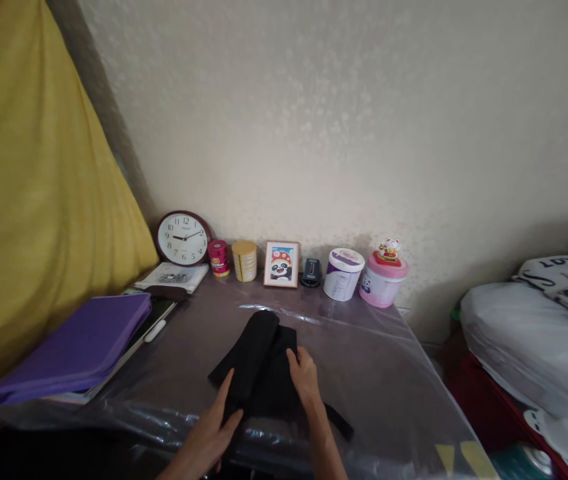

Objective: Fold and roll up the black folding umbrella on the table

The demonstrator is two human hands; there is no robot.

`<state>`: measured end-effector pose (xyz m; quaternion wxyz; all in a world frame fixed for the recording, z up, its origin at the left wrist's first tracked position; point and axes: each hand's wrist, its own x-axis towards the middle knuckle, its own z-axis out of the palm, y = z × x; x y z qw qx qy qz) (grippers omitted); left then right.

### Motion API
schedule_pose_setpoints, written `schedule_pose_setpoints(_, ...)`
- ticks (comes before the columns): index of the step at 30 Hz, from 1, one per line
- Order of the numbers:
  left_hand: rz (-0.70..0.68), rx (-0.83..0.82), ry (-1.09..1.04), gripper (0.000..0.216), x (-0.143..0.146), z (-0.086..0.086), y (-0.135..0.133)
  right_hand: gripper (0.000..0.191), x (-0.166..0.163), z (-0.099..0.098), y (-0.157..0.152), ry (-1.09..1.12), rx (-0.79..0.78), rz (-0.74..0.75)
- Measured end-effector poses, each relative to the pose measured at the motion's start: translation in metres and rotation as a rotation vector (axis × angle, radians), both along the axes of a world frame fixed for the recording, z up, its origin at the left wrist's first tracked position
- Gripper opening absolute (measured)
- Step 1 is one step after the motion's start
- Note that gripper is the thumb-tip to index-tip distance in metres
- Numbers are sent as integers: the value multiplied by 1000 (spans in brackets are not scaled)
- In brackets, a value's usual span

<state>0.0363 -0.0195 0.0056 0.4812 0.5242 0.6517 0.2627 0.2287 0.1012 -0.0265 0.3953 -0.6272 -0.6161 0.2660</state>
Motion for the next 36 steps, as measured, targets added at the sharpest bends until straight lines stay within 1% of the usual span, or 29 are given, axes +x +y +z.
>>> schedule_pose_setpoints(3,9,18,-31,65,0,-1,-1,33,-5,4,-1,3,59,-7)
schedule_pose_setpoints(6,27,40,-46,64,1,-2,-2,33,-9,14,1,77,88,25)
schedule_pose_setpoints(9,44,33,-44,63,2,-1,-4,35,-17,27,3,184,51,74)
schedule_pose_setpoints(13,44,35,-33,62,3,3,-4,38,-31,40,5,311,-21,101)
schedule_pose_setpoints(18,-1,39,113,64,2,5,-3,36,-48,41,14,345,-31,118)
schedule_pose_setpoints(21,-8,62,199,66,2,4,-3,36,-59,40,18,291,-22,98)
schedule_pose_setpoints(27,-45,11,264,66,1,1,-1,37,-79,41,20,122,3,30)
schedule_pose_setpoints(32,-77,43,324,65,1,-6,2,37,-91,46,21,-25,-42,74)
schedule_pose_setpoints(36,-99,46,371,65,2,-7,3,36,-96,52,20,-155,-93,101)
